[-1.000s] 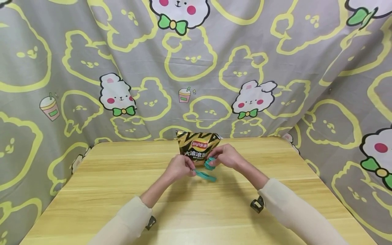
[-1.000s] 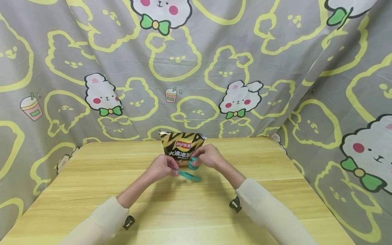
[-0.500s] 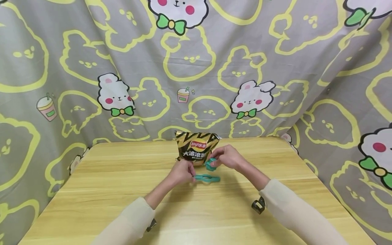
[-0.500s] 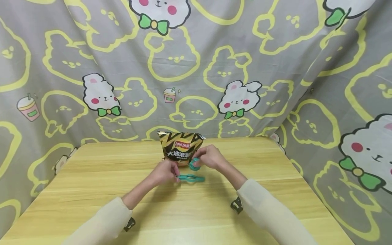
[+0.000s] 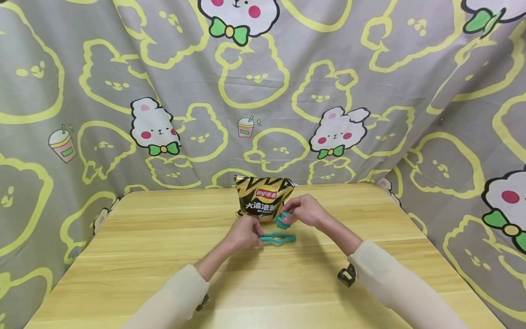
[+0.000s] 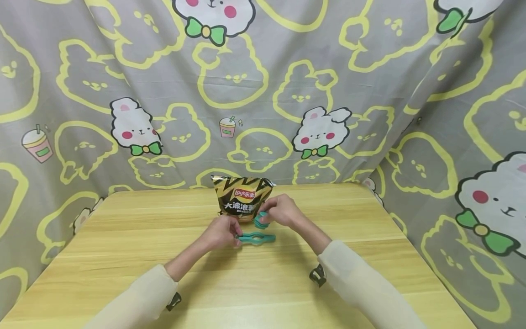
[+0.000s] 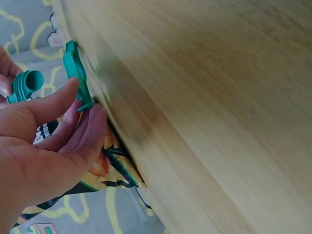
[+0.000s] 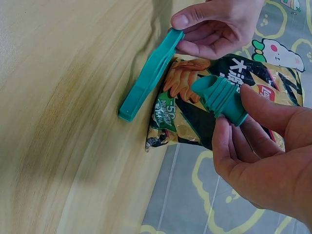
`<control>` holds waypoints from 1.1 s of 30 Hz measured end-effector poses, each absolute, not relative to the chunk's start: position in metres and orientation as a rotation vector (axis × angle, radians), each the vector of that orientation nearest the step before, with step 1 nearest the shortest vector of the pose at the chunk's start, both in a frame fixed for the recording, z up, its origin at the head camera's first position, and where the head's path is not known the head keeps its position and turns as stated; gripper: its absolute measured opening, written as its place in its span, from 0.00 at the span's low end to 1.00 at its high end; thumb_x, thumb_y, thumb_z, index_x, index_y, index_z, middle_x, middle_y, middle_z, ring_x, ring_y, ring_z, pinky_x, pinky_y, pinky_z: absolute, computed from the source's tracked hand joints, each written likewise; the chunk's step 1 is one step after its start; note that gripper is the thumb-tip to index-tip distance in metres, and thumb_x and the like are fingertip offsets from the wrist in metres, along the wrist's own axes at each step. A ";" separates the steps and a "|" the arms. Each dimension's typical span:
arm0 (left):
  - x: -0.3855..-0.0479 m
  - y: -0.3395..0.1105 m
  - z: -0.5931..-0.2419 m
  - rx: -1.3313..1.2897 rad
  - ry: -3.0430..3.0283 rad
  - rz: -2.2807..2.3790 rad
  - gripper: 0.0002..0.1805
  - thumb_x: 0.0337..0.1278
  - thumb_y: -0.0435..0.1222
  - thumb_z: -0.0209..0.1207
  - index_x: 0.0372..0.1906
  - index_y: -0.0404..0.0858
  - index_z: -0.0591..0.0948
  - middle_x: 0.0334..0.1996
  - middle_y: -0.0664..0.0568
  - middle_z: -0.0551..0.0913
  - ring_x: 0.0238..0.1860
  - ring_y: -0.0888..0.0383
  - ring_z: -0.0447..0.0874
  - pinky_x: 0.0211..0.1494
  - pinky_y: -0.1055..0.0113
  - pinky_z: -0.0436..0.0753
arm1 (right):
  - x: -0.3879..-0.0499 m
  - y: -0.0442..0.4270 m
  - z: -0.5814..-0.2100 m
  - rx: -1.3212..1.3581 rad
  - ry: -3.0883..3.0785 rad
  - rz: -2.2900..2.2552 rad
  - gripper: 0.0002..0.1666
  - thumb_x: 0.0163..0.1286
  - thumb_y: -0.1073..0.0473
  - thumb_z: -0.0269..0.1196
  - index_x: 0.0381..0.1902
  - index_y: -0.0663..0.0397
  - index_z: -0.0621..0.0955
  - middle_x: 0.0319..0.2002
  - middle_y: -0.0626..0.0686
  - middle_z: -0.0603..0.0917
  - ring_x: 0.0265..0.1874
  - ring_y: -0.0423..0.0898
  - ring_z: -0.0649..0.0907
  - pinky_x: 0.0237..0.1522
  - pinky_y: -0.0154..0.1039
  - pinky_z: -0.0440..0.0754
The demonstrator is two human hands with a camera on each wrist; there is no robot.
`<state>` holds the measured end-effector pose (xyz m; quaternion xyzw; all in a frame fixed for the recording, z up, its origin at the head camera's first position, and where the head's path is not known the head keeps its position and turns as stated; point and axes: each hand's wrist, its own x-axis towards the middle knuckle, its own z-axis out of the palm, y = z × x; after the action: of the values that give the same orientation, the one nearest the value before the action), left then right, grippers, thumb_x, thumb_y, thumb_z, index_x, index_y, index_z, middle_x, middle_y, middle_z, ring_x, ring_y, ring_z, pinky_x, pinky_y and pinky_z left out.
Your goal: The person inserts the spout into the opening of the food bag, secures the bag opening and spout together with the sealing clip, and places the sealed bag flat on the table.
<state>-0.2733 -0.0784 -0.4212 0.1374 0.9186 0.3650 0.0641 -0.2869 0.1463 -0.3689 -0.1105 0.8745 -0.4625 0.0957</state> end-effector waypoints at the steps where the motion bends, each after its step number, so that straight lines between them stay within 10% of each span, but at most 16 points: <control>1: -0.273 -0.078 -0.421 0.417 2.772 1.104 0.15 0.30 0.25 0.79 0.28 0.37 0.85 0.26 0.53 0.83 0.29 0.58 0.78 0.37 0.67 0.80 | -0.287 0.147 -0.369 -0.325 2.591 -1.369 0.14 0.58 0.63 0.75 0.42 0.60 0.89 0.36 0.52 0.89 0.38 0.45 0.85 0.49 0.45 0.82; 20: -0.272 -0.077 -0.422 0.440 2.728 1.131 0.16 0.35 0.25 0.77 0.36 0.33 0.87 0.33 0.46 0.88 0.33 0.58 0.82 0.42 0.65 0.85 | -0.286 0.149 -0.368 -0.311 2.590 -1.367 0.14 0.58 0.62 0.75 0.42 0.59 0.89 0.37 0.52 0.89 0.40 0.45 0.84 0.50 0.47 0.82; 33: -0.271 -0.080 -0.403 0.548 2.798 1.175 0.09 0.55 0.32 0.70 0.41 0.33 0.88 0.34 0.50 0.89 0.35 0.57 0.86 0.43 0.62 0.84 | -0.287 0.150 -0.367 -0.312 2.590 -1.376 0.12 0.58 0.63 0.75 0.41 0.59 0.89 0.36 0.52 0.89 0.39 0.46 0.84 0.50 0.47 0.82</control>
<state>-0.2709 -0.0801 -0.4027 0.1776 0.9070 0.3808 0.0289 -0.2867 0.1498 -0.3669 -0.1053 0.8741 -0.4643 0.0961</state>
